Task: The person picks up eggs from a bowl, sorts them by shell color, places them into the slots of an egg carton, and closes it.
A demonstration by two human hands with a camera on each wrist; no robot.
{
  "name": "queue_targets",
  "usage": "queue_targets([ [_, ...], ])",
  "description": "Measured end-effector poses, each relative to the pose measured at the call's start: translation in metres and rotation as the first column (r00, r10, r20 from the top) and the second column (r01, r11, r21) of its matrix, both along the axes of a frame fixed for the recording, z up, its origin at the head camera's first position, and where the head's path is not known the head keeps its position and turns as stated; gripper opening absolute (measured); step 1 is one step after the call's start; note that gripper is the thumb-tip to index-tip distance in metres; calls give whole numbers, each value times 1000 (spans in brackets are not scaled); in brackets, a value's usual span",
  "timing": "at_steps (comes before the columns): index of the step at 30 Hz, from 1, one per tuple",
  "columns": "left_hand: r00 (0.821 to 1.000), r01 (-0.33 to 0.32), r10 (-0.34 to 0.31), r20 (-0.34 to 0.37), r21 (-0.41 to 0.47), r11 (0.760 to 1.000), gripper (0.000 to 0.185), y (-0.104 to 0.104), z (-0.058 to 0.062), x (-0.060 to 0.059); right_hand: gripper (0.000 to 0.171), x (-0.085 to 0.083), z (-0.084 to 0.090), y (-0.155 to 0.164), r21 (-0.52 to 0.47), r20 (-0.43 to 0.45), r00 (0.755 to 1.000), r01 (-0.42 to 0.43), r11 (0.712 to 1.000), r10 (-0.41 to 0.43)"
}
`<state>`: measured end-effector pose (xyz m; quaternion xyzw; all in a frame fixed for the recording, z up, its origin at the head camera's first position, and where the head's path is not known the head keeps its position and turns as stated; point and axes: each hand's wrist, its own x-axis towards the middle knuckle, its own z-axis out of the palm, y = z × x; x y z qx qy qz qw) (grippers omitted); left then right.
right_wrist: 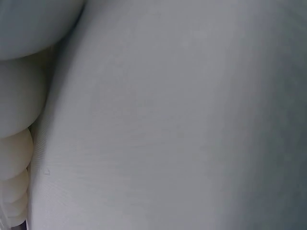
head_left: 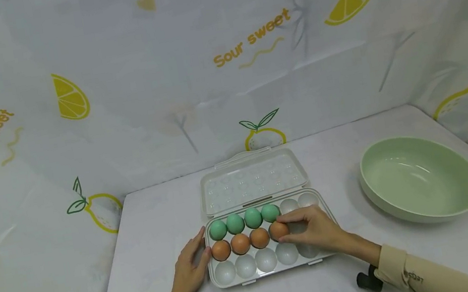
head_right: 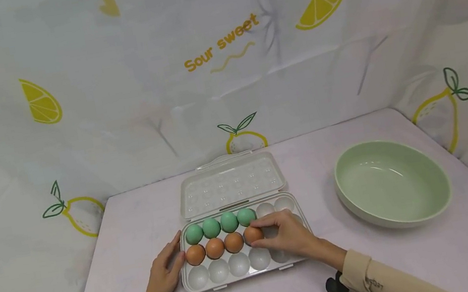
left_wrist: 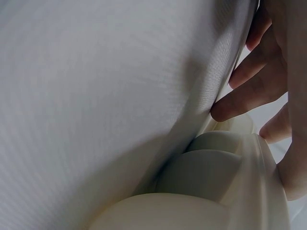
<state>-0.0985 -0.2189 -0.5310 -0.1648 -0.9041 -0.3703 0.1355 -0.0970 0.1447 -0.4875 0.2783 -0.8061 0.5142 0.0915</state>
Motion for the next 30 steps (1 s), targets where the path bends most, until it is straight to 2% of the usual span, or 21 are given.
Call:
queue_targets([
  [9,1000,5,-5,-11,13,1000,54,0,1,0,39,-4,3,-1,107,-124,990,81,991,-67],
  [14,1000,13,-13,-20,21,1000,55,0,0,-1,38,-9,12,9,98,-119,989,105,990,-93],
  [17,1000,10,-10,-20,19,1000,54,0,1,-1,36,-20,23,25,52,-53,986,162,985,-159],
  [19,1000,5,-5,-15,12,1000,54,0,1,-1,36,-29,29,37,23,18,971,239,971,-239],
  [22,1000,-3,3,5,8,1000,54,0,2,-1,42,-41,34,56,19,126,925,358,934,-357],
  [24,1000,-10,10,13,5,1000,54,0,2,-1,48,-45,34,67,61,202,892,400,914,-404],
  [26,1000,-15,15,21,11,1000,54,1,2,0,54,-47,32,75,102,289,869,391,915,-403],
  [30,1000,-10,9,22,26,1000,54,2,2,1,62,-47,22,86,87,493,817,296,951,-300],
])
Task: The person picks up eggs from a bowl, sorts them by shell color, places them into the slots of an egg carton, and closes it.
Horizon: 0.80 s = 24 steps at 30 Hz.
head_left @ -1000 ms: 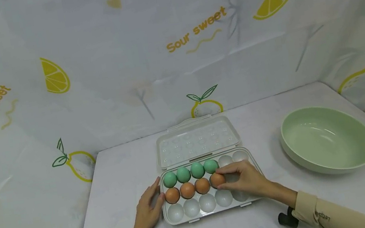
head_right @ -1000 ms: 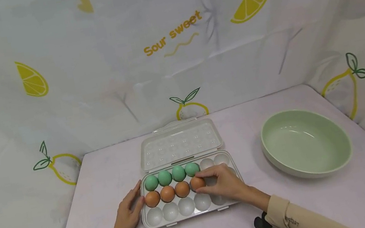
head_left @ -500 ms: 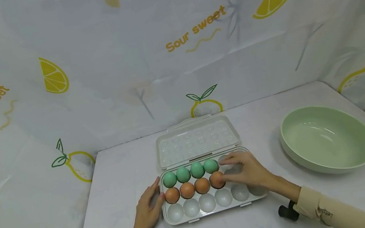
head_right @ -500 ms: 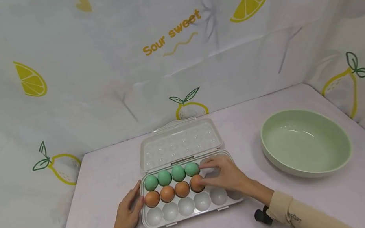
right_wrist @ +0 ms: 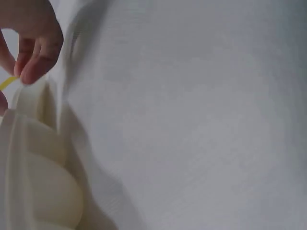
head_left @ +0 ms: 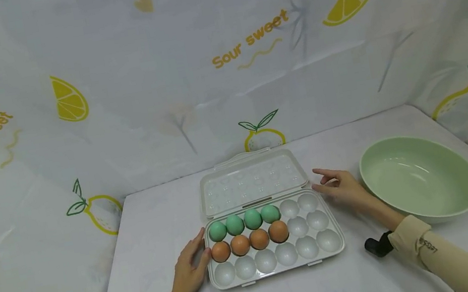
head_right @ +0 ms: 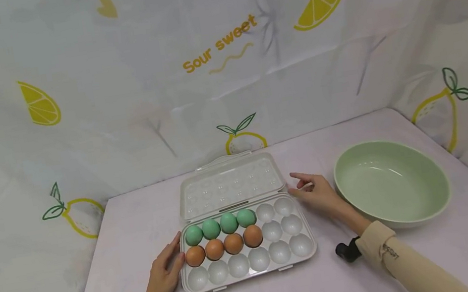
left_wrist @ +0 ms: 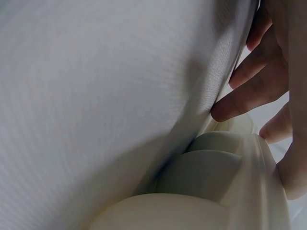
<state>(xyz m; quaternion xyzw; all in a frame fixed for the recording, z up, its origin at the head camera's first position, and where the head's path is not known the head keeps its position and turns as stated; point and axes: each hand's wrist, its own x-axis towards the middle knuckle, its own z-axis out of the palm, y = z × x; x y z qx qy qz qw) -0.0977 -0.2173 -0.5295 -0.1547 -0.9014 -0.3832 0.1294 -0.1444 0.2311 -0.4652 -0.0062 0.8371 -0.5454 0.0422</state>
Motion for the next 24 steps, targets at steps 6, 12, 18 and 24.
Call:
queue_targets([
  [6,998,28,-30,63,39,999,50,1,5,-4,66,-2,-10,7,-122,117,982,-135,983,149],
  [12,983,58,-68,168,65,996,57,0,17,-21,66,-5,-11,6,-153,134,960,-224,962,245],
  [18,968,113,-124,218,59,992,61,0,21,-40,65,-5,-13,3,-132,109,962,-234,963,249],
  [24,922,120,-147,357,97,988,58,1,30,-44,65,-6,-14,2,-164,89,962,-243,956,260],
])
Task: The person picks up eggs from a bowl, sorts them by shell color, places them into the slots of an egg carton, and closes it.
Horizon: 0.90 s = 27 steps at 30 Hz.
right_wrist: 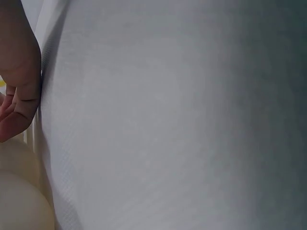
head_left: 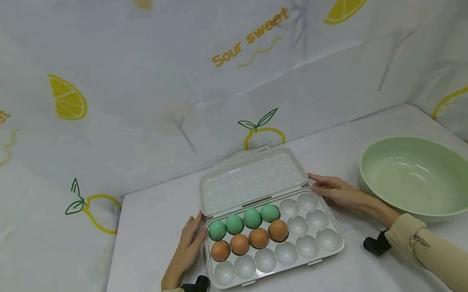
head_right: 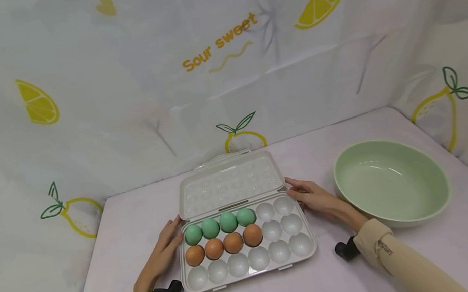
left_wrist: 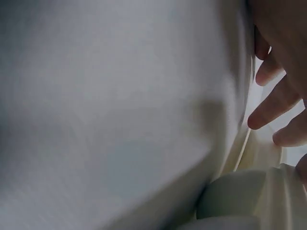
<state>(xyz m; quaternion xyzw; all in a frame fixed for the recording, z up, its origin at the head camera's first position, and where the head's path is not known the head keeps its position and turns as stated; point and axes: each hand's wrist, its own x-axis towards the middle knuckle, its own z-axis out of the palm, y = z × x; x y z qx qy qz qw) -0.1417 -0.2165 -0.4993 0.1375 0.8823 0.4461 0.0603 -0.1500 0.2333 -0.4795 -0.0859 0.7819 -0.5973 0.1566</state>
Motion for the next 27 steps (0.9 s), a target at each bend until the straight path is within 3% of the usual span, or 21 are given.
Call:
queue_targets([
  [4,994,-21,17,108,40,999,62,0,3,-2,63,1,-1,0,-14,-33,999,16,1000,-16],
  [6,994,-14,5,107,81,997,63,0,2,-4,62,2,-2,0,-19,-58,998,25,1000,-26],
  [11,999,16,-22,34,185,983,64,0,-1,-7,60,6,-6,-1,-9,-140,987,74,997,-75],
  [16,998,-62,65,-5,248,967,64,2,-1,-3,53,12,-8,-5,-41,-272,946,170,985,-175],
  [20,987,-108,140,-75,330,938,59,4,-1,1,45,15,-12,-7,-72,-371,896,235,969,-245],
  [22,980,-119,167,-110,353,928,55,5,-2,2,42,17,-12,-8,-63,-381,886,262,963,-266],
  [24,975,-122,180,-128,365,923,51,5,-3,3,41,20,-12,-8,-57,-350,897,269,961,-272],
  [27,975,-132,190,-119,380,915,43,6,-3,5,45,26,-4,-8,-67,-247,936,241,968,-250],
])
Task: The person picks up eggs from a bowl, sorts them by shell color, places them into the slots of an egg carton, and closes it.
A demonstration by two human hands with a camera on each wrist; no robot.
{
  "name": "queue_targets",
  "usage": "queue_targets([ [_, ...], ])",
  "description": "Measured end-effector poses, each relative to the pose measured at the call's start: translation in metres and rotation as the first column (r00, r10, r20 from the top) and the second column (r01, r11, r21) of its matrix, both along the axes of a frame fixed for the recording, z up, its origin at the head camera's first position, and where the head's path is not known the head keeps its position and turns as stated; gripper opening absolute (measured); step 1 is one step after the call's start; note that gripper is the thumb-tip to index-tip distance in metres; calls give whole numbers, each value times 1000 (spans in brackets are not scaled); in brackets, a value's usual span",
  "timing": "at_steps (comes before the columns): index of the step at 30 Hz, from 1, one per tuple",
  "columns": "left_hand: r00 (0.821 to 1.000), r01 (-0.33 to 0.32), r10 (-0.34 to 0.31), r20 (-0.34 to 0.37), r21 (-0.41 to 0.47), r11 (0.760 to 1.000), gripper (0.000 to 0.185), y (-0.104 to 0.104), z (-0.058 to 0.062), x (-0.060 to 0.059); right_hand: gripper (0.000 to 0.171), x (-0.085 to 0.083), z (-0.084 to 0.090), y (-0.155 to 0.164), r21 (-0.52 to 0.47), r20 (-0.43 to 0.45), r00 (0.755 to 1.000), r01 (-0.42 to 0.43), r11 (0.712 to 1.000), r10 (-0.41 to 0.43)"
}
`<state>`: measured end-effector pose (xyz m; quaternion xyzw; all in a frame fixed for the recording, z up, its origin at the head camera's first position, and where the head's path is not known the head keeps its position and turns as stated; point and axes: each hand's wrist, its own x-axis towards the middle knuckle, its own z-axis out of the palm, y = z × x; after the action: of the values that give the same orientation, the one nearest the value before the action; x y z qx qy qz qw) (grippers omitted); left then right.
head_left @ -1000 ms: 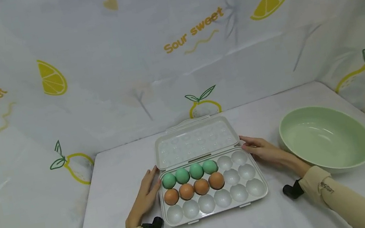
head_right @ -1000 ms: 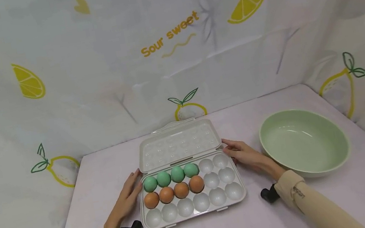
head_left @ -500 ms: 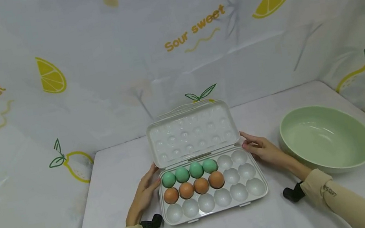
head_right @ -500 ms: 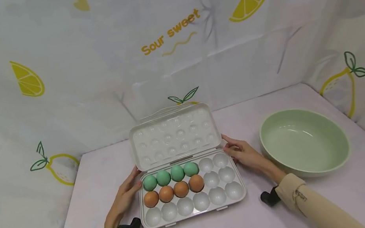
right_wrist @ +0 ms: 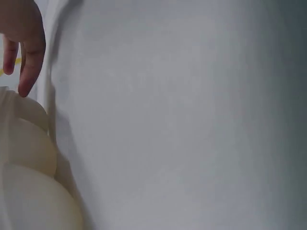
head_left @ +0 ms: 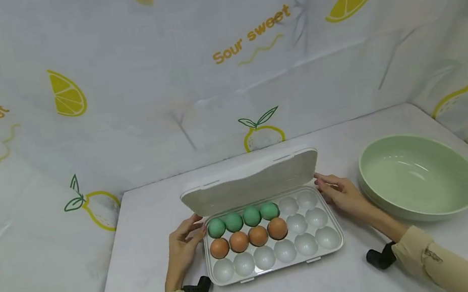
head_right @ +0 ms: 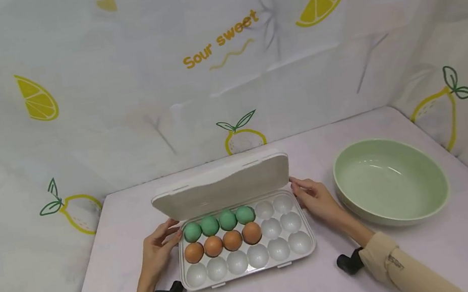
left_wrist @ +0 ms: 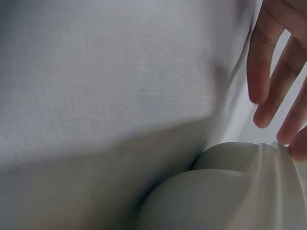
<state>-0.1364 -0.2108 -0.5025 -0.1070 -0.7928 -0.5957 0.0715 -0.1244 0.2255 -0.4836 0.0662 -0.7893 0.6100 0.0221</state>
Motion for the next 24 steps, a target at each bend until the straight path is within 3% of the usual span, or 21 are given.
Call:
queue_targets([
  [5,999,-28,27,22,27,999,27,0,0,5,62,8,20,0,-85,125,983,-124,989,134],
  [10,998,-58,59,16,-17,998,18,1,-3,12,56,17,32,3,-166,123,953,-256,952,277],
  [13,1000,-26,27,3,-97,995,28,0,-3,18,47,28,35,8,-176,89,942,-305,936,324],
  [17,991,118,-109,78,-121,986,51,-1,6,34,38,44,36,13,-59,35,937,-346,936,348],
  [20,971,188,-168,168,-110,976,53,0,12,53,38,54,34,13,68,-22,938,-343,937,345],
  [22,972,189,-166,167,-132,973,50,1,14,67,40,61,31,13,108,-64,937,-335,936,343],
  [24,981,180,-163,105,-181,967,47,1,14,80,40,66,27,13,104,-109,933,-333,937,343],
])
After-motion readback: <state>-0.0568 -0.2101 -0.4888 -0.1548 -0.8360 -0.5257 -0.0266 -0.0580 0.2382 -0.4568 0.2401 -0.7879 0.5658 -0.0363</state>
